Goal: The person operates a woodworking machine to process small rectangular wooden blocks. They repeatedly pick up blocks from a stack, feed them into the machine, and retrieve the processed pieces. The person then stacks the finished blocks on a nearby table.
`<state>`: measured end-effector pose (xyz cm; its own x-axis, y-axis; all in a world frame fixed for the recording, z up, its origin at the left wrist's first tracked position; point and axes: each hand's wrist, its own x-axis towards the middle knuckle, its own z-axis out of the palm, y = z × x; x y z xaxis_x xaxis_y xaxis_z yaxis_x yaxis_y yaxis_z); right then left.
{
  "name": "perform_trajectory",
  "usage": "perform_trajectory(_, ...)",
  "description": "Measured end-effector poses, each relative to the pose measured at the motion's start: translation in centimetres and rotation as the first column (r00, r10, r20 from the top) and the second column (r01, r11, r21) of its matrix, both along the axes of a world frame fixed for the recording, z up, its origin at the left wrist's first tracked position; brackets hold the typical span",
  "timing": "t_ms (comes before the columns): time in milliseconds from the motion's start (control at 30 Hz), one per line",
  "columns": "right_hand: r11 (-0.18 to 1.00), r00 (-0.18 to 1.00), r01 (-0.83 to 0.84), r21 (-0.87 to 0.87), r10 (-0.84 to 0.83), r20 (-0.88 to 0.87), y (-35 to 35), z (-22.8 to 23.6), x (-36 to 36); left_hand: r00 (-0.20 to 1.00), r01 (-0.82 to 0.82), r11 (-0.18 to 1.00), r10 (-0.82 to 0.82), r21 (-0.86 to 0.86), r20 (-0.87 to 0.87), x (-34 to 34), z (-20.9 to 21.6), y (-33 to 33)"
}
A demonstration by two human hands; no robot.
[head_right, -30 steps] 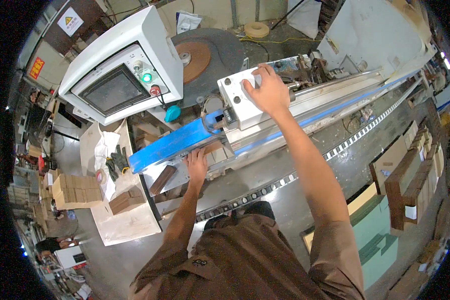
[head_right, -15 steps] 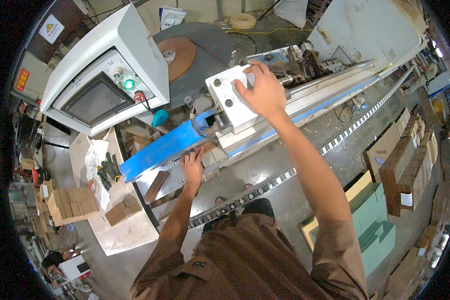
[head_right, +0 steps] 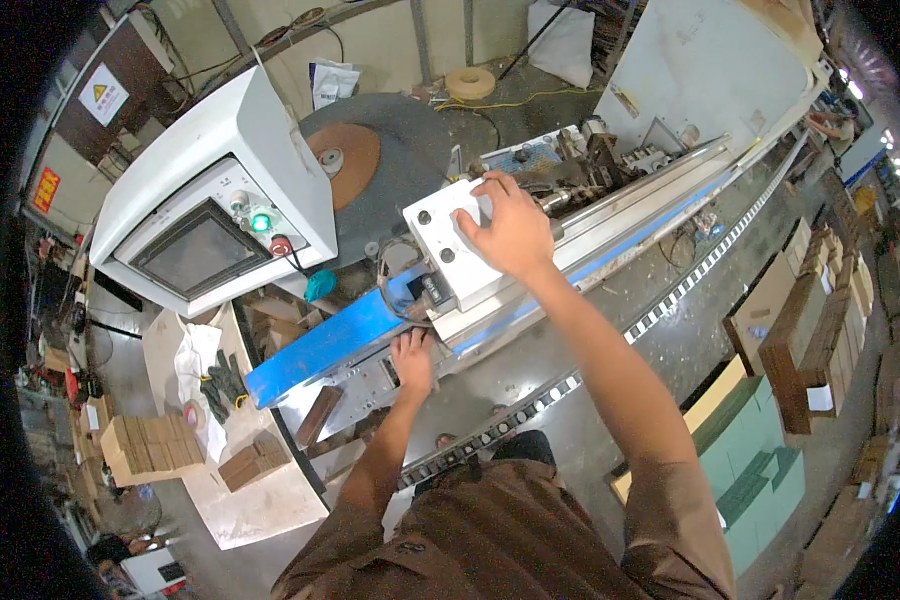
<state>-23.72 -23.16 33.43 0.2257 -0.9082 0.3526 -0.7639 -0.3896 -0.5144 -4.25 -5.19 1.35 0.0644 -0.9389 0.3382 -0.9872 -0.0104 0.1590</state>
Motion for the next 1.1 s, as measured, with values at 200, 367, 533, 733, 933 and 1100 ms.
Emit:
perform_trajectory(200, 1.0, 1.0, -0.002, 0.01, 0.003, -0.011, 0.0, 0.3, 0.1, 0.975, -0.154, 0.972, 0.121, -0.178, -0.184, -1.4, -0.6, -1.2)
perform_trajectory(367, 0.999, 0.999, -0.035, -0.031, 0.035, 0.02, 0.1, -0.4, 0.5, 0.91, -0.407, 0.903, 0.386, -0.138, -0.153, 1.2, -0.3, 3.5)
perform_trajectory(533, 0.988, 0.999, -0.042, -0.147, 0.039, -0.022, -0.9, -2.5, -0.5, 0.843, -0.536, 0.841, 0.529, -0.076, -0.097, 7.3, 1.5, 12.2)
perform_trajectory(733, 0.999, 0.999, -0.02, -0.046, 0.018, -0.048, -0.4, -1.4, 0.4, 0.799, -0.598, 0.8, 0.6, -0.052, 0.042, 13.9, 4.3, 20.6)
perform_trajectory(933, 0.997, 0.999, -0.025, -0.07, 0.022, -0.044, -0.5, -2.0, 0.3, 0.823, -0.563, 0.813, 0.568, 0.152, 0.01, 16.2, 5.5, 20.9)
perform_trajectory(1100, 0.995, 0.999, -0.039, -0.096, 0.036, -0.032, -0.7, -2.0, -0.3, 0.893, -0.423, 0.904, 0.428, 0.064, -0.139, 10.8, 7.4, 15.6)
